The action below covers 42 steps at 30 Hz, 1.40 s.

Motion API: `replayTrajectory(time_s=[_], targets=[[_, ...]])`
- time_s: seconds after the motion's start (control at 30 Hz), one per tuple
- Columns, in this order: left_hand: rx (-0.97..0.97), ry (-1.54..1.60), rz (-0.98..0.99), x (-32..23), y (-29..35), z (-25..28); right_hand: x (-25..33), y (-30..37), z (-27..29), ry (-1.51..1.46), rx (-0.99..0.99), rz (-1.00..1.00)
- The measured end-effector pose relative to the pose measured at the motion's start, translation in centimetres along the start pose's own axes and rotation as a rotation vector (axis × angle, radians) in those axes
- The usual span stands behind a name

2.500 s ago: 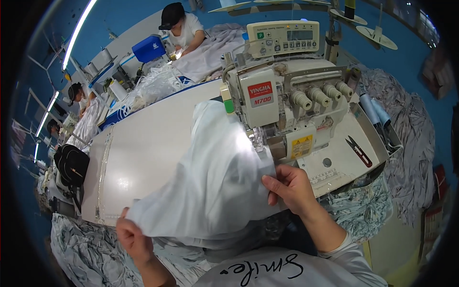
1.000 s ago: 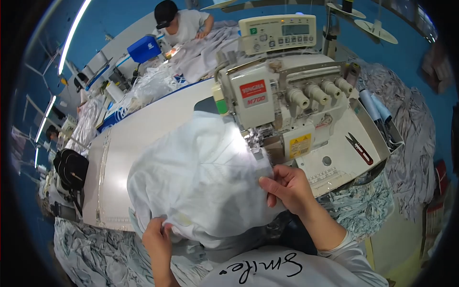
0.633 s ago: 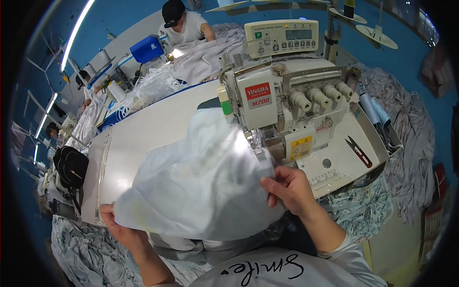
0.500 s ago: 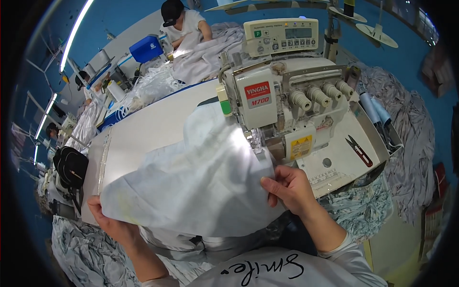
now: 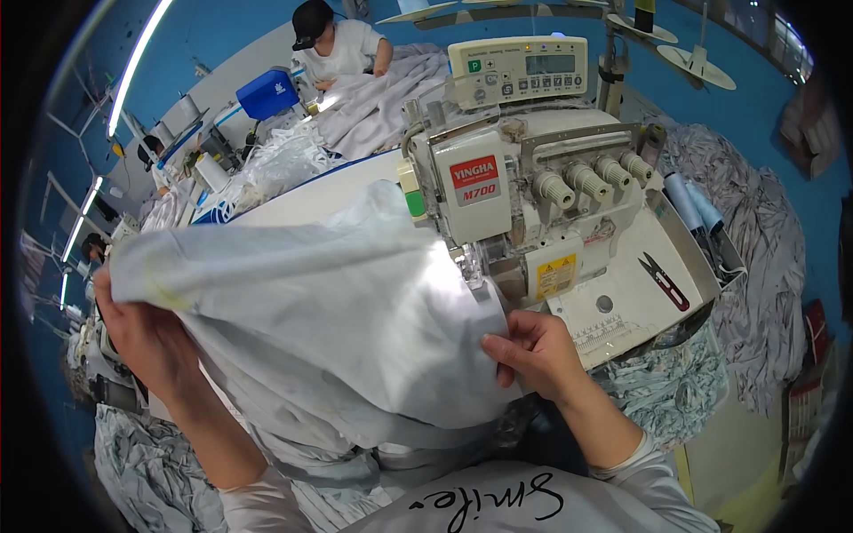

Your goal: Sewing the edges of white fabric pieces using an industrial overlock machine.

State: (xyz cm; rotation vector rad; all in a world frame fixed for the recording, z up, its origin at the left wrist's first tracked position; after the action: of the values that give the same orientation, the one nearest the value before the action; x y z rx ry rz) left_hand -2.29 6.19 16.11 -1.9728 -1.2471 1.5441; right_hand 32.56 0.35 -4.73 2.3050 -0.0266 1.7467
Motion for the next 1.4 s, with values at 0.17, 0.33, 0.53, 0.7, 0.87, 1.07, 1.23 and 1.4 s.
replayTrajectory(time_s=[0.17, 0.33, 0.53, 0.7, 0.87, 1.07, 1.23, 1.4], targets=[[0.083, 0.065, 0.043, 1.2, -5.0, -0.7, -0.2, -0.1, -0.1, -0.030, 0.013, -0.007], [0.143, -0.001, 0.018, 1.3, -10.5, -2.5, 0.1, 0.0, -0.4, -0.045, 0.021, -0.013], [0.052, -0.080, -0.027, 3.7, -15.5, -4.5, 0.0, 0.0, -0.2, -0.055, -0.002, -0.020], [0.210, -0.283, 0.108, 6.5, -15.5, -3.6, -0.4, 0.3, -0.5, -0.055, 0.025, -0.039], [1.033, -1.014, 0.026, 6.9, 12.1, -2.2, -0.8, -0.5, 0.5, -0.020, 0.033, 0.030], [0.545, -1.288, 0.334, 6.4, 18.6, 6.4, -0.5, -0.4, 0.3, 0.010, 0.029, -0.003], [0.065, -0.787, 0.071, 4.9, 13.1, 8.1, -0.4, -0.2, -0.3, -0.008, 0.028, -0.004], [-0.090, -0.317, -0.015, 2.3, 7.4, 4.0, -0.4, -0.2, 0.1, -0.007, 0.006, -0.003]])
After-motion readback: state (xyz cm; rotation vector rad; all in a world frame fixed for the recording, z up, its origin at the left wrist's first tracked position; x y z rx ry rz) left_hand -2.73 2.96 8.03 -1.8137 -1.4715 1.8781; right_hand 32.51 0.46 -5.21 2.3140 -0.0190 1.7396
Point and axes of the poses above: each hand's wrist, its own y-axis away from the middle knuckle, its own z-axis out of the back of the hand, x = y × z, the point moved 7 cm from there along -y, towards the middle knuckle, and after that the axes turned 14 degrees about -x, right-handed, at the moved point
